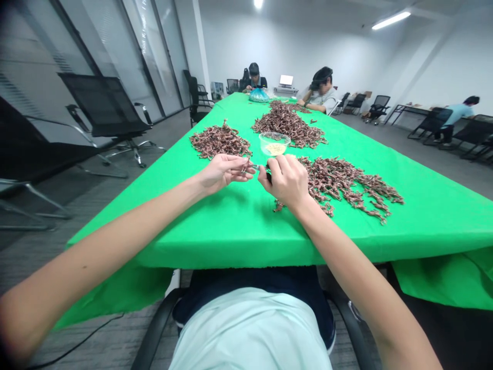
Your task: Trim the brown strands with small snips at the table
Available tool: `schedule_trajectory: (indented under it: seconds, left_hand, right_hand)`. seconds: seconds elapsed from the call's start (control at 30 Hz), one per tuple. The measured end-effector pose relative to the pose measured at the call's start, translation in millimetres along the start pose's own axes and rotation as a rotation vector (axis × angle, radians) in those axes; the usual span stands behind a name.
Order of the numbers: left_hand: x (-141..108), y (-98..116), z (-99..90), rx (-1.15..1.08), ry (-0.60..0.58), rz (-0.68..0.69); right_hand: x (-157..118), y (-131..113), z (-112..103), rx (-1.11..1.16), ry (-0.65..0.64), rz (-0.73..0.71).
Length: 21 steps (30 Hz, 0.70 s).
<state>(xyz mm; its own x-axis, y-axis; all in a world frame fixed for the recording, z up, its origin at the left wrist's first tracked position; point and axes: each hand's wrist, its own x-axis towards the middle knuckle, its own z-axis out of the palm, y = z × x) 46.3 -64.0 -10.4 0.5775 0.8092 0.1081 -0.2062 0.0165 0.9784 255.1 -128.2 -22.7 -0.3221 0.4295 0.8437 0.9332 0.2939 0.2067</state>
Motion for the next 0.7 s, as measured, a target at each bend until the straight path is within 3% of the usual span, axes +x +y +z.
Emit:
schedule_trajectory:
  seconds: [0.4, 0.7]
  left_hand:
    - [-0.8, -0.1, 0.4, 0.005, -0.059, 0.002]
    - [-2.0, 1.3, 2.0, 0.028, -0.033, -0.021]
  right_hand:
    - [-1.2, 1.6, 0.4, -0.027, -0.006, -0.030]
    - [-1.4, 1.9, -0.3, -0.012, -0.027, -0.024]
